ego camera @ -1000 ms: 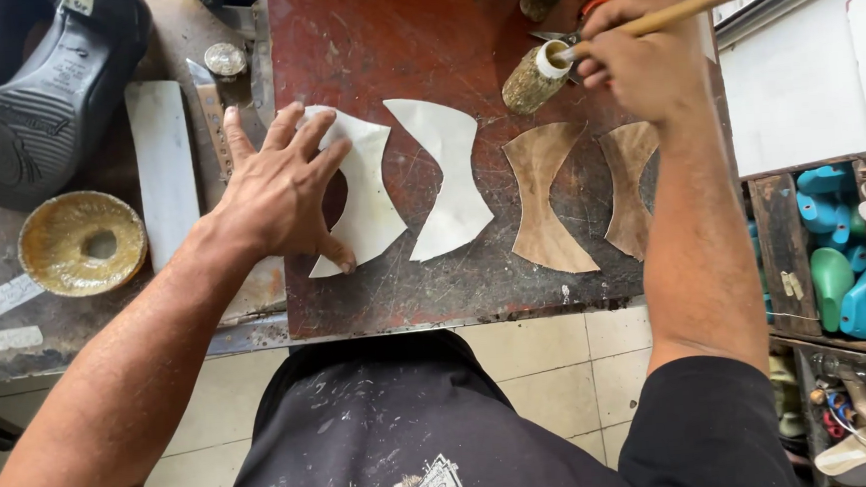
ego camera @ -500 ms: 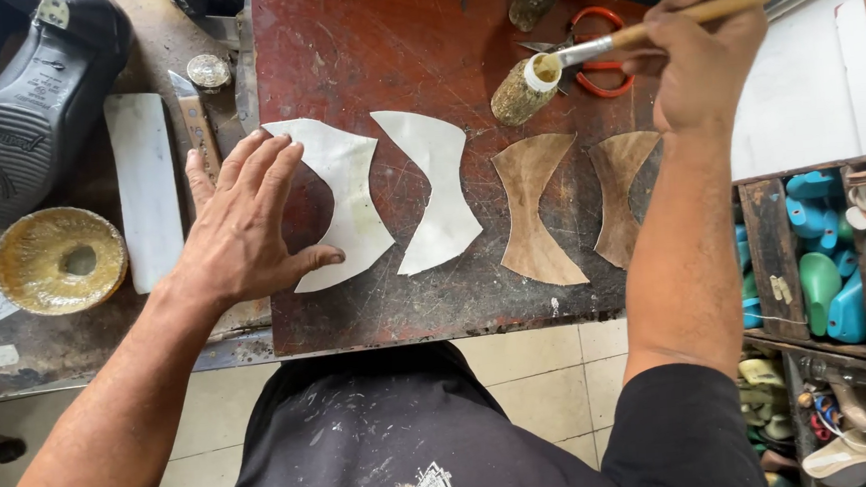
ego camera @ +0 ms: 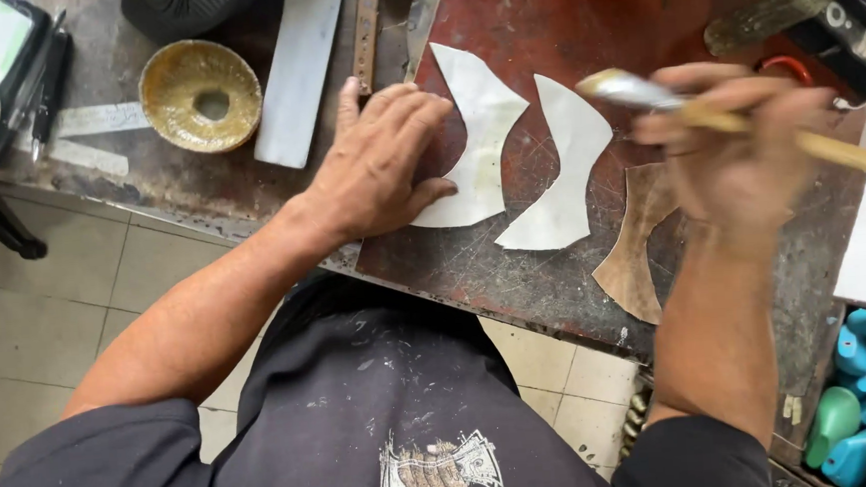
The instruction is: Applying adhesive to leather components and stitching them together using a machine
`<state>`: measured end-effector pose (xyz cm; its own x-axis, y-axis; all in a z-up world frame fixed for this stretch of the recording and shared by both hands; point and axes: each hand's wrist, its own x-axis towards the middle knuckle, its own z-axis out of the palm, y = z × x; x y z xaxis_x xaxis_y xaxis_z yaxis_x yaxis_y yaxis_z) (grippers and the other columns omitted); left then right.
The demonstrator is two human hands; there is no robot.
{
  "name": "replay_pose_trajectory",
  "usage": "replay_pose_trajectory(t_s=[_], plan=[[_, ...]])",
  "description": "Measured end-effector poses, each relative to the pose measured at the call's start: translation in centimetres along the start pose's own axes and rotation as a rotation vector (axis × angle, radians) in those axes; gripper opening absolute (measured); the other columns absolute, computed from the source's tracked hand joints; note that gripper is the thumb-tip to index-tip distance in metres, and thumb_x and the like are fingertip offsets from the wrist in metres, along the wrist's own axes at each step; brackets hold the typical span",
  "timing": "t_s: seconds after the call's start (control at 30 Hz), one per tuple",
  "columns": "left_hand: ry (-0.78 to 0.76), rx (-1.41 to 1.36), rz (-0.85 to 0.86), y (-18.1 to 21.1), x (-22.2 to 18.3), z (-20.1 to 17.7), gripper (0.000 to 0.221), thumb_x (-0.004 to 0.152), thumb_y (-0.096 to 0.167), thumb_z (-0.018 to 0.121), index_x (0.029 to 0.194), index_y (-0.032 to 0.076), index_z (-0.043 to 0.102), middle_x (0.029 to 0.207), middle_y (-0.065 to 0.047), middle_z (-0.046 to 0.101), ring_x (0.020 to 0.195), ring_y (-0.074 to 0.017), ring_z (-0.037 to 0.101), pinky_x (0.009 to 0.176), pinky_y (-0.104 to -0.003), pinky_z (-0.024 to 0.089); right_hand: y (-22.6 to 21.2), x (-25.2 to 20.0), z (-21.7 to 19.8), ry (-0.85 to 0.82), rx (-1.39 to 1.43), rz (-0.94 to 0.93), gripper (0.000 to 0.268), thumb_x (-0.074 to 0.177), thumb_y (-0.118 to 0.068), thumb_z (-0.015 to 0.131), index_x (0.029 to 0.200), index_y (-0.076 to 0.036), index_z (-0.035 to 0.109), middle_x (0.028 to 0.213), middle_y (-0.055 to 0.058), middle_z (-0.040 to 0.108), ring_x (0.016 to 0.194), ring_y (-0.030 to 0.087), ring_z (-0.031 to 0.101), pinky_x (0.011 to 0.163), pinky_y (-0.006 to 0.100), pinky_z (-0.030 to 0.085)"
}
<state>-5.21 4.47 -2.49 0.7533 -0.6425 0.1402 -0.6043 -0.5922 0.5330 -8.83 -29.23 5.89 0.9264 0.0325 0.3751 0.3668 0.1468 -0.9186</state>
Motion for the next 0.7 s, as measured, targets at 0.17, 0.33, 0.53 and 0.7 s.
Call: replay_pose_trajectory(t_s=[0.17, 0.33, 0.53, 0.7], plan=[[-0.022, 0.003, 0.162, 2.0, -0.7, 1.7, 0.058, 0.091, 0.03, 0.073, 0.141, 0.009, 0.053, 0.137, -0.015, 0.062, 0.134, -0.0331, 0.05, 0.115, -0.077, 0.016, 6.1, 3.1, 5.4, -0.206, -0.292, 0.182, 0.022, 0.09, 0.017, 0.078, 0.103, 0.003, 0.067, 0.111, 0.024, 0.072, 0.083, 0.024, 0.073, 0.076, 0.028, 0.065], [0.114, 0.098, 0.224, 1.4, -1.4, 3.8, 0.044, 0.079, 0.025, 0.078, 0.119, 0.016, 0.06, 0.119, -0.002, 0.066, 0.121, -0.0283, 0.055, 0.108, -0.072, 0.029, 8.9, 3.3, 5.4, -0.234, -0.401, 0.217, 0.019, 0.096, 0.01, 0.075, 0.103, -0.003, 0.062, 0.105, 0.018, 0.071, 0.089, 0.022, 0.072, 0.077, 0.027, 0.065], [0.116, 0.083, 0.211, 1.0, -1.7, 4.3, 0.041, 0.08, 0.029, 0.078, 0.117, 0.018, 0.064, 0.124, 0.002, 0.065, 0.125, -0.027, 0.053, 0.105, -0.077, 0.027, 11.2, 4.3, 4.7, -0.339, -0.353, 0.066, 0.027, 0.094, 0.017, 0.073, 0.104, -0.004, 0.06, 0.109, 0.02, 0.068, 0.106, 0.028, 0.07, 0.09, 0.035, 0.062], [0.089, 0.066, 0.198, 0.9, -1.6, 4.2, 0.042, 0.079, 0.031, 0.079, 0.117, 0.021, 0.064, 0.125, 0.003, 0.064, 0.126, -0.0261, 0.052, 0.104, -0.08, 0.026, 12.4, 5.5, 5.9, -0.309, -0.365, 0.045, 0.028, 0.095, 0.017, 0.073, 0.104, -0.006, 0.058, 0.11, 0.02, 0.068, 0.103, 0.026, 0.07, 0.089, 0.032, 0.061]])
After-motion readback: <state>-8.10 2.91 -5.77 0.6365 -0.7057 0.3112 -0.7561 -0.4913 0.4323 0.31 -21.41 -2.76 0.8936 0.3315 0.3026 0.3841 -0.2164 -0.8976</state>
